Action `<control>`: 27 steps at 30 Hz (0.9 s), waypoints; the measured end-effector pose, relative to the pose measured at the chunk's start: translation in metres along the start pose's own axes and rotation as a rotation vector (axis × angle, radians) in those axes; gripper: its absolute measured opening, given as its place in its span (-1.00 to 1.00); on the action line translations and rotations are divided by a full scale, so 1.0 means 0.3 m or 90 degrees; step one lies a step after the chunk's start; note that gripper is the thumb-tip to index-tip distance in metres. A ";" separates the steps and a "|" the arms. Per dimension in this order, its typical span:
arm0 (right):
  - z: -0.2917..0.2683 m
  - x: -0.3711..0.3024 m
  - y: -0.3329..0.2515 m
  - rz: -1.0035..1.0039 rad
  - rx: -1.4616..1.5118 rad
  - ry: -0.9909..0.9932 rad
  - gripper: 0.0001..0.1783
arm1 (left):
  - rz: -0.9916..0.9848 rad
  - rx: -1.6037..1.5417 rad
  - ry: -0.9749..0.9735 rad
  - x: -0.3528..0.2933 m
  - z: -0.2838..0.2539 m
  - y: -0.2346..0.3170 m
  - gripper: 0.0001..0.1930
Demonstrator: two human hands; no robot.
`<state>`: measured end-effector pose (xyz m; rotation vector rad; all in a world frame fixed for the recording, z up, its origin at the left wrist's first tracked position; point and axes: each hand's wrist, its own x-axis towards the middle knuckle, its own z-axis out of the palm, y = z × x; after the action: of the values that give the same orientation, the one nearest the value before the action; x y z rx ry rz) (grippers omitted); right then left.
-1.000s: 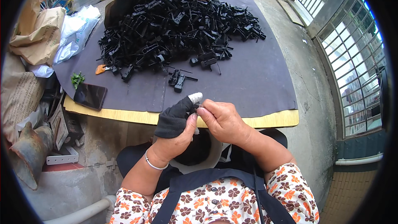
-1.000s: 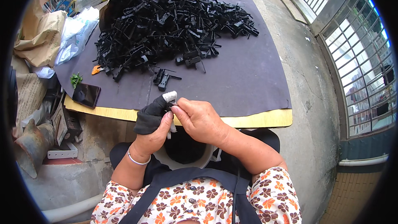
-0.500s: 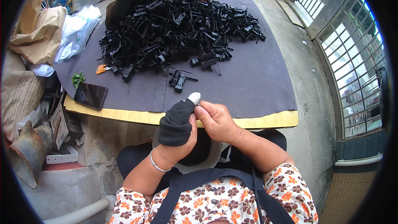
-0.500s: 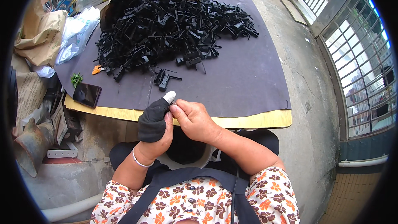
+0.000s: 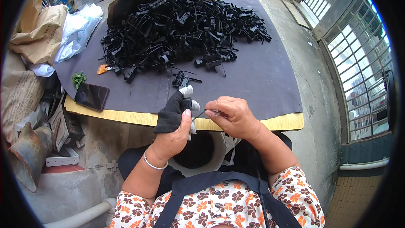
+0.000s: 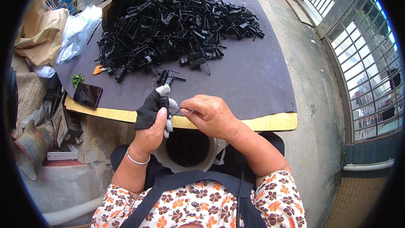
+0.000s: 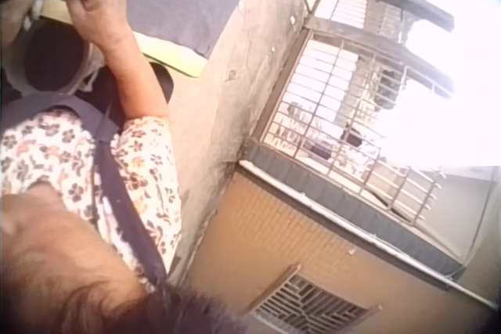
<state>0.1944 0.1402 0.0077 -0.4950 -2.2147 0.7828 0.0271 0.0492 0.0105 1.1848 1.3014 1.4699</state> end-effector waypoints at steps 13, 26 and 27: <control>0.003 0.008 -0.032 0.139 0.096 -0.141 -0.74 | -0.015 0.026 -0.122 -0.013 0.006 -0.033 -0.70; 0.025 -0.004 -0.012 0.243 0.262 -0.204 -0.68 | 0.194 0.237 -0.048 -0.036 0.027 0.013 -0.80; 0.000 0.004 -0.008 0.219 0.184 -0.201 -0.69 | 0.133 0.238 -0.067 -0.038 0.015 0.035 -0.82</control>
<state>0.1934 0.1392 0.0098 -0.6519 -2.2716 1.4234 0.0341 0.0379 0.0195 1.6612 1.4553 1.3195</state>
